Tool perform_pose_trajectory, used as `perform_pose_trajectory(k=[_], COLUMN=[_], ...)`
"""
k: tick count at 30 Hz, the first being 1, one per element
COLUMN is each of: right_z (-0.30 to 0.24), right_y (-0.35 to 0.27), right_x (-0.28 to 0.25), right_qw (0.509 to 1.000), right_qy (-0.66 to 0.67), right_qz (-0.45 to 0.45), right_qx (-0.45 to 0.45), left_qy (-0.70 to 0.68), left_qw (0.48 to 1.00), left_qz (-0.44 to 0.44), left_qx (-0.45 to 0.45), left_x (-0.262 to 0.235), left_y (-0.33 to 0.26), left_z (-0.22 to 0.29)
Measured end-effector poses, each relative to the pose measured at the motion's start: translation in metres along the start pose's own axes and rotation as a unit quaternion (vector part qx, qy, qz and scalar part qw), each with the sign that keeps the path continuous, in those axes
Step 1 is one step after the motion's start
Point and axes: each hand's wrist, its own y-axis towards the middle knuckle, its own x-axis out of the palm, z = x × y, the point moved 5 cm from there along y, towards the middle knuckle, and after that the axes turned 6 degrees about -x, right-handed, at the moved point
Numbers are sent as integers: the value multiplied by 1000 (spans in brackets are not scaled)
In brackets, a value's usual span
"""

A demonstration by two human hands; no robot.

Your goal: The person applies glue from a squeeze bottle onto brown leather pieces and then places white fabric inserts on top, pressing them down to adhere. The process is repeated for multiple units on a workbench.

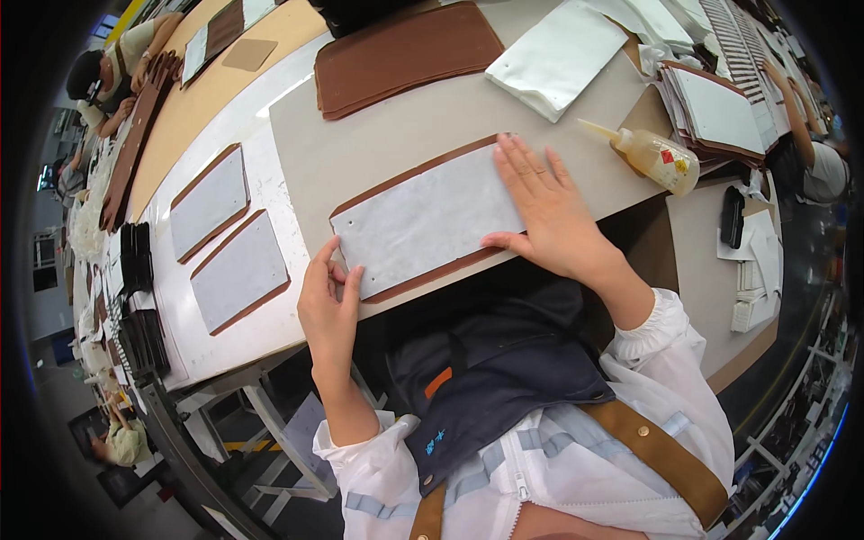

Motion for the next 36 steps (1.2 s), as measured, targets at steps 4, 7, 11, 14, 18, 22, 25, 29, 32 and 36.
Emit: perform_pose_trajectory(k=[4,7,11,14,18,22,25,29,32,36], right_z=[12,-5,-69,-110,-123,-119,-118,-118,-119,-120], right_y=[-5,-2,14,25,29,30,30,30,29,29], right_x=[-5,-10,-2,10,22,25,27,26,25,22], right_qw=[997,998,989,970,959,958,957,958,958,954], right_qy=[-19,5,101,155,169,160,155,150,141,146], right_qz=[28,43,-8,-37,-63,-77,-83,-83,-80,-72], right_qx=[66,47,-106,-183,-220,-226,-231,-232,-238,-253], left_qy=[-41,-101,-63,-3,67,107,144,187,208,212], left_qw=[999,995,993,984,976,970,961,948,939,936], left_qz=[-11,14,82,111,90,73,61,48,39,34], left_qx=[-17,-8,55,136,185,206,228,252,271,280], left_x=[-3,-7,-17,-17,-16,-10,-6,-4,-7,-11], left_y=[0,-1,-15,-25,-43,-50,-51,-50,-47,-44], left_z=[-8,-21,-14,-8,-4,-9,-11,-11,-12,-8])
